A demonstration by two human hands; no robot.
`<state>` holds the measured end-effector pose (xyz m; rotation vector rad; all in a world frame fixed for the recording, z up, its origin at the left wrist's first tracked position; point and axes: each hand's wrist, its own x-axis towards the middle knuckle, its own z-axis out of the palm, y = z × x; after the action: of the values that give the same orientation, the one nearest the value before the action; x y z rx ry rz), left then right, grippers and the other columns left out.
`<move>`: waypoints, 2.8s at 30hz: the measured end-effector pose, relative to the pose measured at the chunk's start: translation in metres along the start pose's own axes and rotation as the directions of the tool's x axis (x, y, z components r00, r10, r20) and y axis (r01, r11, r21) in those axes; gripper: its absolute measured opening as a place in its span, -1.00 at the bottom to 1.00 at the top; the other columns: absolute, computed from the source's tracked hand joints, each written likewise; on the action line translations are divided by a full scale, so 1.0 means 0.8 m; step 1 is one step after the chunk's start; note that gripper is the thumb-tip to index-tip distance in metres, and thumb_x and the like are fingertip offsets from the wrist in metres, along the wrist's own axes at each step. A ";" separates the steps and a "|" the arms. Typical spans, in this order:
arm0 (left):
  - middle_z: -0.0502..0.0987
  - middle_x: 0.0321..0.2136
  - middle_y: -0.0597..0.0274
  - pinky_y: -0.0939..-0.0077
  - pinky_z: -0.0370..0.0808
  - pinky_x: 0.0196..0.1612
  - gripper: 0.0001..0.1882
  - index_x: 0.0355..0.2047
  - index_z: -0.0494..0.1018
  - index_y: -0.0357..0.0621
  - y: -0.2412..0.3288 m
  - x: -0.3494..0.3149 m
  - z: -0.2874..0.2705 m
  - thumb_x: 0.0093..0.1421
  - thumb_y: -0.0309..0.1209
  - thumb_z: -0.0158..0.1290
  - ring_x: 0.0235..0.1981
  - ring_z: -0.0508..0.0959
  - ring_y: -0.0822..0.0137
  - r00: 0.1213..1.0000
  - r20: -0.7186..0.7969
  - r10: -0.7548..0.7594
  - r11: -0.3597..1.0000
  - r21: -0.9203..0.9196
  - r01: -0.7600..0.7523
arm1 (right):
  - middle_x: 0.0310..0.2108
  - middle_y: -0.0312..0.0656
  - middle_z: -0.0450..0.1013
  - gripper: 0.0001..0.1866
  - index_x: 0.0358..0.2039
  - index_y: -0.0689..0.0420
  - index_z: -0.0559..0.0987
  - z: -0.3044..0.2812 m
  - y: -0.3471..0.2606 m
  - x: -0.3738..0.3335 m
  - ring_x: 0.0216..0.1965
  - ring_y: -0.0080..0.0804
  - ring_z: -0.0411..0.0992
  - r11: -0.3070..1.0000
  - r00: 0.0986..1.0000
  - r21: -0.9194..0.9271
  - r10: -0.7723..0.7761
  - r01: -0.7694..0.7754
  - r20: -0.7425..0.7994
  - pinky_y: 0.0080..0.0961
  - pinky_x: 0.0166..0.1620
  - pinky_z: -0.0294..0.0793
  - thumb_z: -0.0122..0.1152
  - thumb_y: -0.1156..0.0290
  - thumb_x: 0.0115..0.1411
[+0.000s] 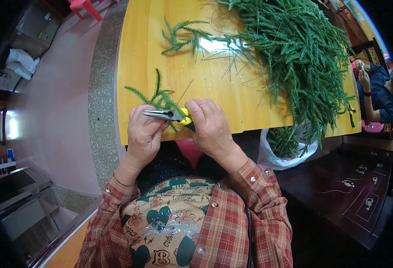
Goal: Trimming and assembling green artificial foliage branches at a production table.
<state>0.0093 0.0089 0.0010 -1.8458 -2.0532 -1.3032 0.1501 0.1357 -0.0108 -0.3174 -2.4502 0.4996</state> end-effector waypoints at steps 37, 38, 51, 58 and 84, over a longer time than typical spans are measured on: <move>0.39 -0.49 0.28 0.61 0.30 -0.30 -0.78 -0.36 0.42 -0.25 0.002 -0.011 -0.008 0.27 -0.33 -0.08 -0.46 0.33 0.50 0.781 0.321 -0.536 0.020 -0.920 0.392 | -0.18 -0.08 0.38 -0.56 -0.12 0.17 0.42 -0.047 0.013 0.042 -0.11 -0.13 0.36 0.993 0.992 -0.051 0.108 -0.111 -0.062 -0.25 -0.06 0.33 0.24 0.24 0.02; 0.39 -0.49 0.28 0.61 0.30 -0.30 -0.78 -0.36 0.42 -0.25 0.002 -0.011 -0.007 0.27 -0.33 -0.08 -0.46 0.33 0.50 0.784 0.323 -0.530 0.020 -0.920 0.392 | -0.18 -0.08 0.38 -0.56 -0.12 0.17 0.42 -0.046 0.009 0.046 -0.11 -0.13 0.36 0.992 0.992 -0.056 0.109 -0.113 -0.067 -0.25 -0.06 0.33 0.24 0.24 0.02; 0.42 -0.42 0.29 0.56 0.38 -0.31 -0.77 -0.22 0.40 -0.24 0.002 -0.007 -0.009 0.27 -0.31 -0.07 -0.38 0.40 0.46 0.706 0.403 -0.583 -0.104 -0.898 0.427 | -0.38 -0.19 0.50 -0.75 -0.26 0.19 0.54 -0.044 -0.006 0.072 -0.31 -0.48 0.47 0.623 0.830 0.588 0.192 -0.515 0.524 -0.53 -0.20 0.43 0.27 0.39 0.04; 0.49 -0.30 0.29 0.49 0.45 -0.32 -0.81 -0.17 0.39 -0.10 -0.001 -0.002 -0.005 0.26 -0.33 -0.04 -0.24 0.48 0.40 0.608 0.243 -0.756 -0.016 -0.935 0.353 | -0.41 -0.23 0.47 -0.77 -0.37 0.16 0.53 -0.053 0.028 0.168 -0.30 -0.25 0.43 0.988 0.904 0.146 0.015 0.053 -0.427 -0.37 -0.18 0.41 0.28 0.51 -0.12; 0.43 -0.38 0.22 0.44 0.42 -0.30 -0.80 -0.23 0.37 -0.16 -0.012 -0.017 0.000 0.20 -0.33 0.04 -0.33 0.45 0.30 0.793 0.421 -0.441 -0.086 -0.899 0.429 | -0.42 -0.22 0.46 -0.85 -0.45 0.15 0.51 -0.199 0.052 0.037 -0.35 -0.22 0.43 0.924 0.957 -0.370 -0.019 -0.094 -0.288 -0.38 -0.26 0.43 0.27 0.58 -0.09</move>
<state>0.0050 -0.0007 -0.0117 -1.0687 -1.7786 -3.6512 0.2288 0.2271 0.1053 -0.5575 -2.2430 -0.0196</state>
